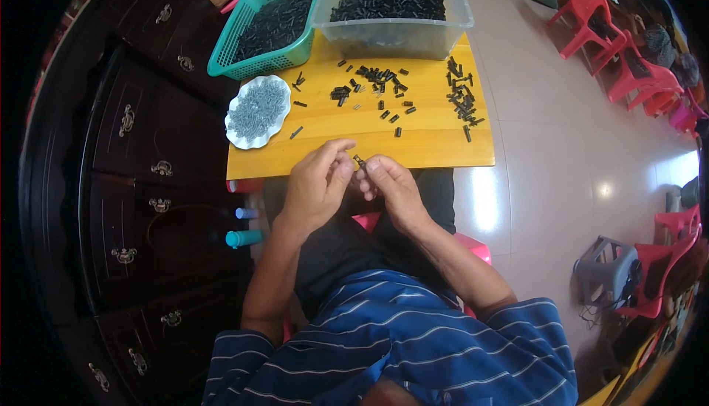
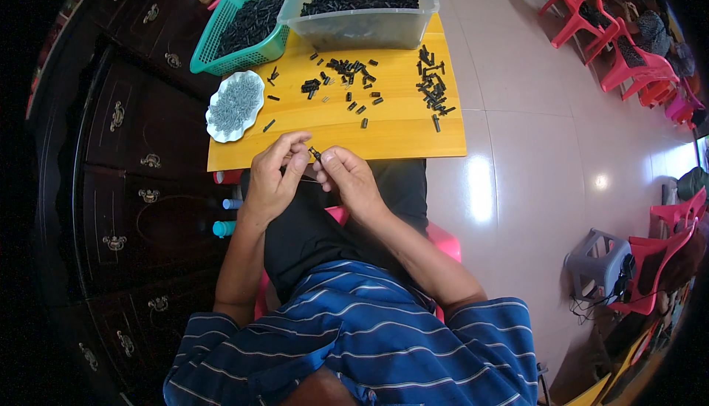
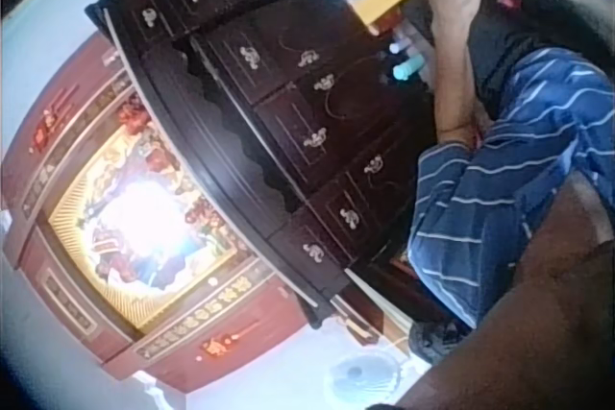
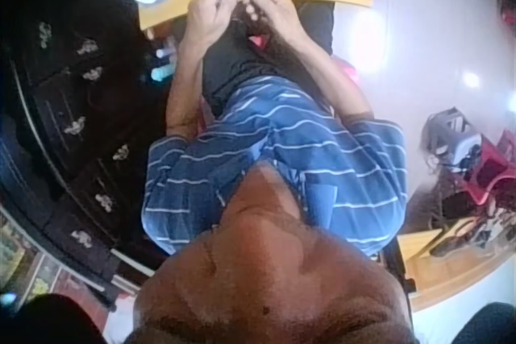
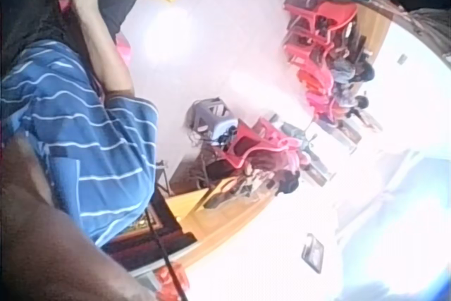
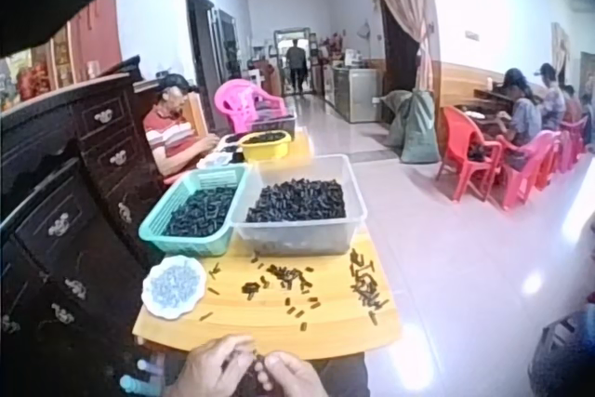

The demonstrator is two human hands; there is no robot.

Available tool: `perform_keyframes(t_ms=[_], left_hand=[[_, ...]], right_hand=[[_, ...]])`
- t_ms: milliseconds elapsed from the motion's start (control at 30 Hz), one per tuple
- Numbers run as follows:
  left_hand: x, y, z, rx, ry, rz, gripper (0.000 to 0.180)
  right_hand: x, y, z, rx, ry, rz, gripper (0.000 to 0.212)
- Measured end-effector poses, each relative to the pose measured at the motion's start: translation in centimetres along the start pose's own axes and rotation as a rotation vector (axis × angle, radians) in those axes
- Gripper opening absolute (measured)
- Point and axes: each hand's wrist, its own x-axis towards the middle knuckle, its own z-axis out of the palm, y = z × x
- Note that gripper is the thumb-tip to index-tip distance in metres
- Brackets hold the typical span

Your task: The person assembles small components by picking up pins and plastic pieces from the table and fitting them together by hand.

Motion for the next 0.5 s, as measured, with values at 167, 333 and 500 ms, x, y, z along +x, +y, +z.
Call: perform_keyframes(t_ms=[167, 333, 500], left_hand=[[0.1, 0.9, 0.8, 0.309, 0.060, 0.207, 0.041], [0.1, 0.2, 1.2, 0.372, 0.059, 0.254, 0.041], [0.2, 0.0, 1.1, 0.388, 0.050, 0.290, 0.035]], right_hand=[[0.0, 0.0, -0.3, 0.033, -0.003, 0.012, 0.026], [-0.2, -0.7, 0.4, 0.043, 0.048, 0.044, 0.025], [0.0, -0.8, 0.2, 0.026, 0.074, 0.056, 0.025]])
